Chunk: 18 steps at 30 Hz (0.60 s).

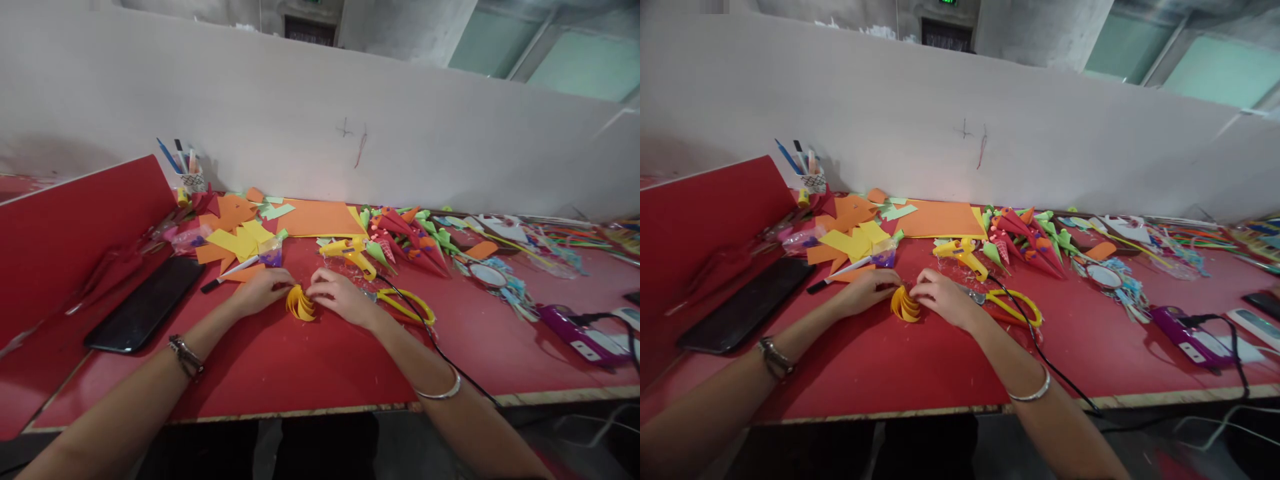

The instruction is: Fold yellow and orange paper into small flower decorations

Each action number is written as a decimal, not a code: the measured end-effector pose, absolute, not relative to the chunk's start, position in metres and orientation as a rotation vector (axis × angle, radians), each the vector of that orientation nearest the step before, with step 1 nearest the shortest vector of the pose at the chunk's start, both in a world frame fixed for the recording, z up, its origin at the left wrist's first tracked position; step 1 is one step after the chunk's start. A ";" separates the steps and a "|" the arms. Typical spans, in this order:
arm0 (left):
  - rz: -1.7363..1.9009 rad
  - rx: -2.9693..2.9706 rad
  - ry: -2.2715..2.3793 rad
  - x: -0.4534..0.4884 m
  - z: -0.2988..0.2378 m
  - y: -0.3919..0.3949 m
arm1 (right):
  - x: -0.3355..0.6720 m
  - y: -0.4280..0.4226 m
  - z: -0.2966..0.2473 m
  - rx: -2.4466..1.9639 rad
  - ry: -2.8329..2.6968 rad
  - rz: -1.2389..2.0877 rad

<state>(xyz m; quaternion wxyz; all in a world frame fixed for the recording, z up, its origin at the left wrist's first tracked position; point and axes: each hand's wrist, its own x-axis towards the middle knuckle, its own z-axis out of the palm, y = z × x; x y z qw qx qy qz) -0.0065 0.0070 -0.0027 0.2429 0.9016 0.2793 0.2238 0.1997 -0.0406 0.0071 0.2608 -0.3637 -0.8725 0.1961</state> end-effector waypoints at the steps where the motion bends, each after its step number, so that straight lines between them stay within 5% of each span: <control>1: 0.618 2.461 0.753 -0.006 -0.003 0.007 | 0.200 -0.040 0.007 -0.989 -2.362 0.521; 18: 0.643 2.616 0.788 -0.007 -0.001 0.006 | 0.196 -0.042 0.006 -1.062 -2.298 0.476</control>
